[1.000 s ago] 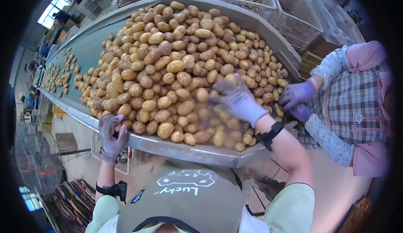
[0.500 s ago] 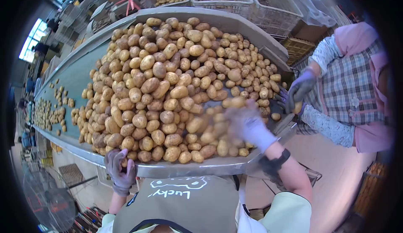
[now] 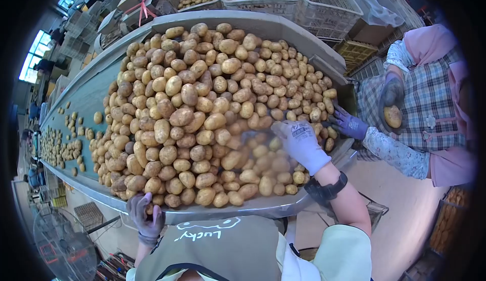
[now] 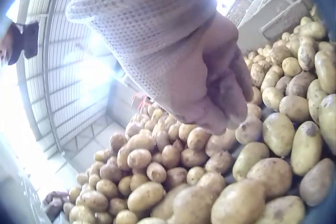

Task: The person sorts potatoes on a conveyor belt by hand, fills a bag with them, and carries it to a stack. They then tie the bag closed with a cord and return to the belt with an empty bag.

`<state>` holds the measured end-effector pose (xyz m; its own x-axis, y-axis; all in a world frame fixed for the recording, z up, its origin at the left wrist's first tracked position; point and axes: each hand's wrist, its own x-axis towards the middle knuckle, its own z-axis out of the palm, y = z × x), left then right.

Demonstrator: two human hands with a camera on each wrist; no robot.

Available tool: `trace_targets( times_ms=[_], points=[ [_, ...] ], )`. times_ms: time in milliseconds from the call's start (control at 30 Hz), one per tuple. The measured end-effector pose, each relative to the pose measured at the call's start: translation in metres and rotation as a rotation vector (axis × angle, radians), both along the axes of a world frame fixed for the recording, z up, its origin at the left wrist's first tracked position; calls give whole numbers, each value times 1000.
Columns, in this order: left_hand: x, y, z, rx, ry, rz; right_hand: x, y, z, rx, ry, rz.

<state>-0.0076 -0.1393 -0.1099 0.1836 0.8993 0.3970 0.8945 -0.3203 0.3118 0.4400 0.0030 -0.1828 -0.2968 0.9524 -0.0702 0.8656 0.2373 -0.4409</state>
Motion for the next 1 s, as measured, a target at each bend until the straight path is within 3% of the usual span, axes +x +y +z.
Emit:
trace_targets(
  times_ms=[67,133,167,200,267,333,400,467,500,533,600,667,733,833,933,1000],
  points=[
    [1,0,0,12,-1,0,0,0,1,-75,-48,22],
    [0,0,1,5,-7,0,-17,-14,7,-230,-263,163],
    [0,-2,2,9,-6,3,-19,-22,-6,-58,-224,79],
    [-1,-4,2,-35,-8,13,-23,-28,-24,-48,-226,82],
    [-1,-1,3,-37,-23,16,-29,-25,-48,-245,-456,132],
    [0,-2,6,-21,-6,11,-23,-21,-41,-113,-155,27],
    [2,-2,8,-14,-25,30,-16,-20,-20,-25,-78,9],
    [4,-2,10,-8,-5,33,-18,-18,8,-131,233,-6],
    [3,-3,11,-18,-5,36,-23,-13,19,-12,300,103],
    [3,-3,11,-5,-9,33,-24,-6,37,2,295,102],
    [0,-1,9,26,16,11,-26,21,107,487,-45,517],
    [-3,-4,7,31,2,0,-18,59,144,730,-153,376],
    [0,-4,16,-36,-5,32,-8,98,135,544,433,33],
    [3,-4,23,-29,-13,47,-21,92,132,391,279,-27],
    [-1,-3,20,-35,-26,46,-36,70,104,228,327,-15],
    [-1,-4,20,-24,-29,16,-29,58,89,244,386,-40]
  ],
)
